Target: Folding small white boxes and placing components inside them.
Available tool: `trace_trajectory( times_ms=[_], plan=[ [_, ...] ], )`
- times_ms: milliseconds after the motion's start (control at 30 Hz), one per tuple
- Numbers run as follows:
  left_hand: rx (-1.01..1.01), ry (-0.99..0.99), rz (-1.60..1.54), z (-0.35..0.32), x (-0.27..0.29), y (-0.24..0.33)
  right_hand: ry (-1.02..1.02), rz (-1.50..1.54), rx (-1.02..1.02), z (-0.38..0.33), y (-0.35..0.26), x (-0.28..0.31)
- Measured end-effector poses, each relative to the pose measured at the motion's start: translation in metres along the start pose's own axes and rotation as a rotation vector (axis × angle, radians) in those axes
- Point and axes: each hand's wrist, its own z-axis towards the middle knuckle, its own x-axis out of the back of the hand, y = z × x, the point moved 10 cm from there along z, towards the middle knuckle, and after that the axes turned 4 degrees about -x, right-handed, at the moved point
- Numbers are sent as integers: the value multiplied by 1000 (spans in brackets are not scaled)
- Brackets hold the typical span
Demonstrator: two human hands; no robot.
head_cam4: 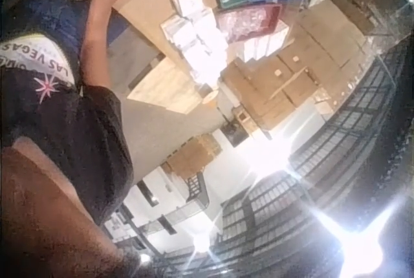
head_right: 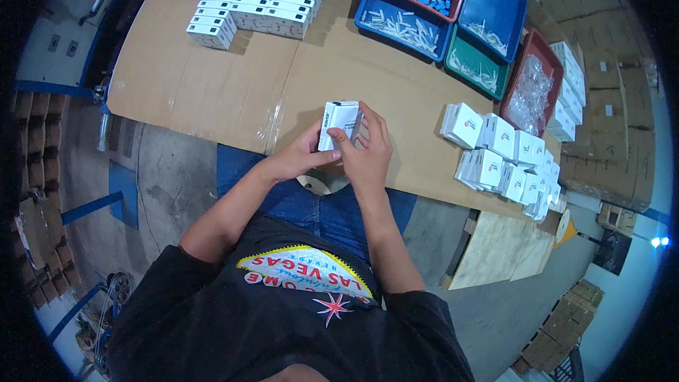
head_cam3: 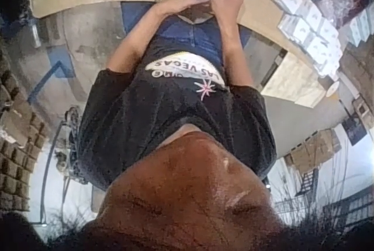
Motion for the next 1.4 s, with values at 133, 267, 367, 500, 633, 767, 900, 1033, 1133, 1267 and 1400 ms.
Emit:
trace_trajectory(
  times_ms=[133, 267, 367, 500, 633, 767, 900, 1033, 1133, 1267, 1400],
  plan=[
    [6, 78, 66, -4, 17, -2, -25, 248, 48, 3, 7, 1],
    [9, 220, -194, -13, 33, 9, -122, 184, -63, 2, 31, 7],
    [-40, 187, -277, -15, 28, 23, -540, 416, -421, -21, 36, -27],
    [-7, 73, -345, -13, 11, 33, -580, 521, -408, -30, 20, -37],
    [-15, 88, -191, -11, 4, 47, -549, 588, -355, -32, 8, -36],
    [-13, 116, -183, -16, -1, 60, -526, 543, -228, -35, -3, -31],
    [13, 112, -140, -17, 4, 59, -478, 489, -212, -37, -12, -27],
    [18, 76, -193, -22, 9, 57, -398, 91, 102, -35, -54, -7],
    [22, 104, -232, -24, 10, 56, -164, 2, 270, -37, -73, 11],
    [-3, 131, -247, -23, 13, 55, -88, 26, 296, -38, -74, 17],
    [-5, 105, -215, -18, 8, 56, -93, 113, 221, -38, -64, 17]
  ],
)
